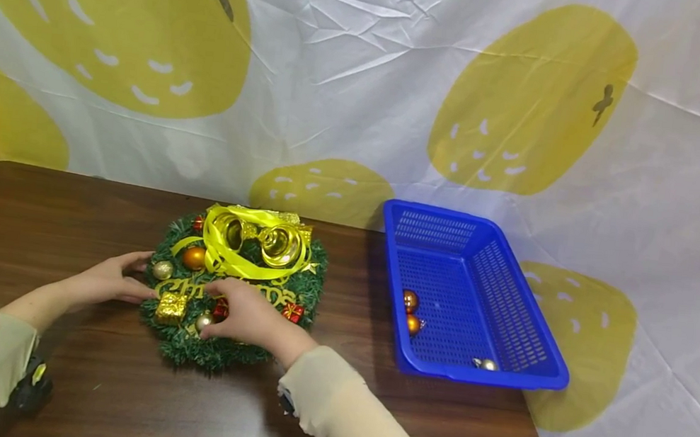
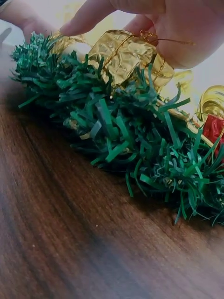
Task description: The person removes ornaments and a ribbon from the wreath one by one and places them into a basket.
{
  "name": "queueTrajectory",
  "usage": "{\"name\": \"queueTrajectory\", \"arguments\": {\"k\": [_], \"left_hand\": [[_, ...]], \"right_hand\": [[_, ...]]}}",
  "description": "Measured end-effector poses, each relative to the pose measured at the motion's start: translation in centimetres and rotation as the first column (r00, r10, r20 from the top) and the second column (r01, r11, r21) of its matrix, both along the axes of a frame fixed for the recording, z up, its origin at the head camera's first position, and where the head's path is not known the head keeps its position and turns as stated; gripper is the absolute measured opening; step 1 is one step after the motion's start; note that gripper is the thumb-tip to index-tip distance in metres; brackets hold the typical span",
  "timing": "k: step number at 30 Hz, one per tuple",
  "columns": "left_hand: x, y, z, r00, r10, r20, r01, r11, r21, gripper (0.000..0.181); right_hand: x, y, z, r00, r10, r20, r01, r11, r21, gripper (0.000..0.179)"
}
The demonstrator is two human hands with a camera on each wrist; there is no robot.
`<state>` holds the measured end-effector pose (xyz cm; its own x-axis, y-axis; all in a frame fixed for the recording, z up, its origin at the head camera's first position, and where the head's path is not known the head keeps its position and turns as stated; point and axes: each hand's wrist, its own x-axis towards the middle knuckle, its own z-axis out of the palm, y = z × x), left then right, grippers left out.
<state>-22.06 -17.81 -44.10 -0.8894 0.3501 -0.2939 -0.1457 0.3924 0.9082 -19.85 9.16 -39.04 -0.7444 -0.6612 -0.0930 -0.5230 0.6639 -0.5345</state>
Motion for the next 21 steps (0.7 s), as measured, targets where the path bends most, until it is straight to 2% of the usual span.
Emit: {"name": "queueTrajectory", "arguments": {"k": [13, 21], "left_hand": [[-0.10, 0.14, -0.05, 1.000, 0.003, -0.007, -0.003, 1.000, -0.002, 0.097], [-0.15, 0.02, -0.15, 1.000, 0.000, -0.003, 0.000, 1.000, 0.000, 0.097]], "right_hand": [[-0.31, -0.53, -0.61, 0.993, 0.084, -0.083, -0.078, 0.994, 0.077, 0.044], [-0.41, -0.83, -0.76, 0.970, 0.150, -0.191, -0.125, 0.983, 0.136, 0.025]]}}
